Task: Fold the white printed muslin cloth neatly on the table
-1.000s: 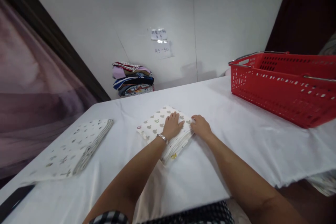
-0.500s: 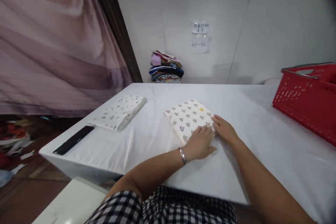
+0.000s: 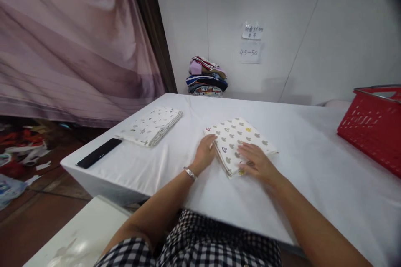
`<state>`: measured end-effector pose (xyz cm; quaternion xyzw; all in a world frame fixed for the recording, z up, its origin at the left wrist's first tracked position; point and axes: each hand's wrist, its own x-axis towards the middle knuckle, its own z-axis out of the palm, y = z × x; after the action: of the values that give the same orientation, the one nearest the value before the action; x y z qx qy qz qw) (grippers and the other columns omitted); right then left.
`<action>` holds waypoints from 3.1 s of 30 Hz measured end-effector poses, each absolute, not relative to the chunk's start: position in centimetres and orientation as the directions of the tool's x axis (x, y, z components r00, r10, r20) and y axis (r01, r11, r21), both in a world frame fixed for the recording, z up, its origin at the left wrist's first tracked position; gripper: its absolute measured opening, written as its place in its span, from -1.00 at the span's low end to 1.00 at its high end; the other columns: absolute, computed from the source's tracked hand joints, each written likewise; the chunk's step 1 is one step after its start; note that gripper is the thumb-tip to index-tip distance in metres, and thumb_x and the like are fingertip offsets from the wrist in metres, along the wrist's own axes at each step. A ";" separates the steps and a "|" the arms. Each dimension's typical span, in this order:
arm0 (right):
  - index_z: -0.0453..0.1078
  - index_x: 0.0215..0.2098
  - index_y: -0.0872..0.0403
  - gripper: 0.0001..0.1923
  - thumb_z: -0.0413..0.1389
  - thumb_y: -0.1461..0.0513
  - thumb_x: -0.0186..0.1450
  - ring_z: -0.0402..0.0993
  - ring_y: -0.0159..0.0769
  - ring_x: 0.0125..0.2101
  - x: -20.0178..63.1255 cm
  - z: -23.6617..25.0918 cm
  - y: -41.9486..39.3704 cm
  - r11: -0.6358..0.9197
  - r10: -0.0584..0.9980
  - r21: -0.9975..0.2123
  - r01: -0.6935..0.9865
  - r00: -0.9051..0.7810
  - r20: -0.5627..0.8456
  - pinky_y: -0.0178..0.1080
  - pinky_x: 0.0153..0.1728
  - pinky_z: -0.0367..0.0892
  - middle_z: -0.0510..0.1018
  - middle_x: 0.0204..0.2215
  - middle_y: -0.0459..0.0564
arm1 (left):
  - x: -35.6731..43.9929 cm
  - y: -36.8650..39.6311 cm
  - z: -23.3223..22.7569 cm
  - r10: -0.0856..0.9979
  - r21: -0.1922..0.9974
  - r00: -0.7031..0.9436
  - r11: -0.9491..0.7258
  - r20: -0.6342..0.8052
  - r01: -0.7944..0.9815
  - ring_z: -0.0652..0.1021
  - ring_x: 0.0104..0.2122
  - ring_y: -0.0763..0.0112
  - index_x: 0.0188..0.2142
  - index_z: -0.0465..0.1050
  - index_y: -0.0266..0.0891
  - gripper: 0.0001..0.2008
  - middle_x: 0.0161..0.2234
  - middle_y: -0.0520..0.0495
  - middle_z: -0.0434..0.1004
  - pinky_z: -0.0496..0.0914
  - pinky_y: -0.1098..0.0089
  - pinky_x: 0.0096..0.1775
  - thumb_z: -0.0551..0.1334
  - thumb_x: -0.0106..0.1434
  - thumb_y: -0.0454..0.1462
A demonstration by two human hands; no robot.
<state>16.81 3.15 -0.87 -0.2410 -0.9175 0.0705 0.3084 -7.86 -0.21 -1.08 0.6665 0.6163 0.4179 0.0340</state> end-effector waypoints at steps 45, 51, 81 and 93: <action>0.30 0.08 0.05 -0.52 -0.09 0.41 0.22 0.27 -0.18 0.10 14.1 -1.5 0.7 0.930 0.368 -0.196 0.312 -0.824 0.431 -0.01 0.06 0.25 0.41 0.07 0.03 | -14.6 7.1 -3.2 0.930 0.705 -0.177 -0.111 0.323 0.701 0.47 -0.03 0.41 -0.11 0.49 -0.16 -0.65 -0.04 0.03 0.50 0.28 0.39 0.08 0.05 0.19 -0.40; 0.30 0.08 0.04 -0.46 -0.08 0.45 0.16 0.21 -0.16 0.14 13.9 -1.3 0.2 0.907 0.414 -0.239 0.347 -0.840 0.352 0.02 0.09 0.18 0.37 0.10 0.02 | -14.5 7.5 -3.5 0.920 0.695 -0.197 -0.103 0.339 0.712 0.47 -0.04 0.39 -0.14 0.51 -0.14 -0.67 -0.06 0.04 0.52 0.29 0.37 0.06 0.06 0.19 -0.39; 0.44 -0.15 0.01 -0.75 0.05 0.28 0.21 0.21 -0.13 0.12 14.0 0.1 -0.1 0.899 0.398 -0.342 0.274 -0.838 0.375 -0.02 0.10 0.11 0.38 0.07 0.06 | -9.8 4.4 -1.2 0.897 0.398 0.001 -0.198 0.443 0.896 0.31 0.11 0.22 -0.07 0.45 -0.14 -0.68 0.02 -0.04 0.44 0.04 0.00 0.18 0.05 0.24 -0.33; 0.39 -0.03 -0.02 -0.70 0.02 0.20 0.27 0.32 -0.18 0.05 16.0 -0.6 2.2 0.806 0.561 -0.508 0.303 -0.662 0.496 0.00 0.09 0.20 0.49 -0.04 0.01 | -7.5 3.3 -1.2 0.911 0.412 0.230 -0.365 0.342 0.835 0.26 0.15 0.25 -0.05 0.42 -0.10 -0.72 0.08 -0.06 0.38 -0.08 0.05 0.21 0.06 0.28 -0.20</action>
<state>16.02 2.21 -0.58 -0.2426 -0.8907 0.1947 0.3315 -7.48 3.34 -1.18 0.7811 0.5588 0.2695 0.0709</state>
